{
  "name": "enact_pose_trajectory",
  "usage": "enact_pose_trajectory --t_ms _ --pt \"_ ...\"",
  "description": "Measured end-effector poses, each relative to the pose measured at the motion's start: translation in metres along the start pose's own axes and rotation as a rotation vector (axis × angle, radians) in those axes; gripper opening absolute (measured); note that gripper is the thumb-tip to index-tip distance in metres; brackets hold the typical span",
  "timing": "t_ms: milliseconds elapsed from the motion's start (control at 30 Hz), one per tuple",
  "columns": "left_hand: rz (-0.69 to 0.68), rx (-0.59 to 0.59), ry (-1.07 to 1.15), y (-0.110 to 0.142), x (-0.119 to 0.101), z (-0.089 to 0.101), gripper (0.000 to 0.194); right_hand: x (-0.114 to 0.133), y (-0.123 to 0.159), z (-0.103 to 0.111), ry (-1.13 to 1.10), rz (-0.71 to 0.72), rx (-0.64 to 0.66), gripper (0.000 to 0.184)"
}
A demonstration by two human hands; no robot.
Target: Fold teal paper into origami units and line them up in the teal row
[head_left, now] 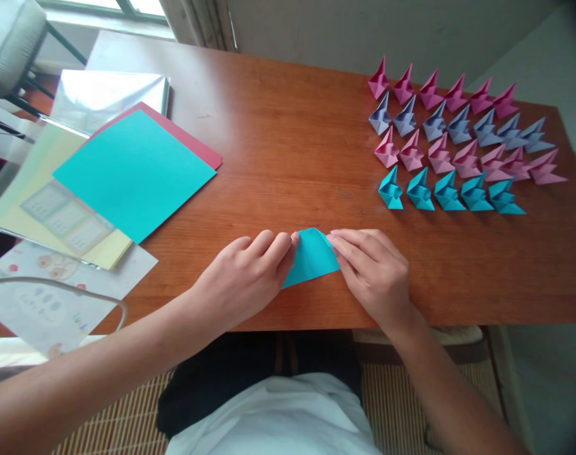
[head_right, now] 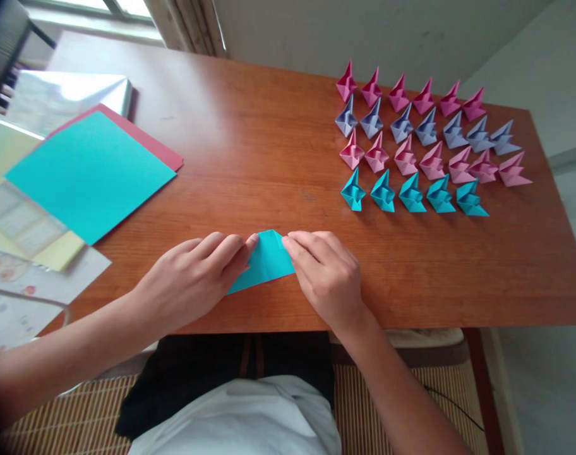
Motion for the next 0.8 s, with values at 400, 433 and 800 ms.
enact_pose_trajectory --t_ms 400,433,800 --pt "0.049 0.074 0.055 -0.0006 0.0005 0.0000 0.036 0.0076 0.0104 0.0049 0.011 0.239 0.134 0.036" --pt "0.050 0.073 0.056 -0.0004 0.0001 -0.0001 0.036 0.0075 0.0103 0.0045 0.009 0.242 0.138 0.035" --pt "0.051 0.020 0.033 0.0008 -0.0014 0.0005 0.039 0.0074 0.0099 0.0040 0.057 0.297 0.140 0.028"
Point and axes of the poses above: each hand's wrist, its own y-axis away from the middle knuckle, its own z-axis out of the back of the hand, x = y × z, the point moved 2 cm from there along -y, towards the middle knuckle, and after that the axes turned 9 degrees about -y, right-handed, at the moved point
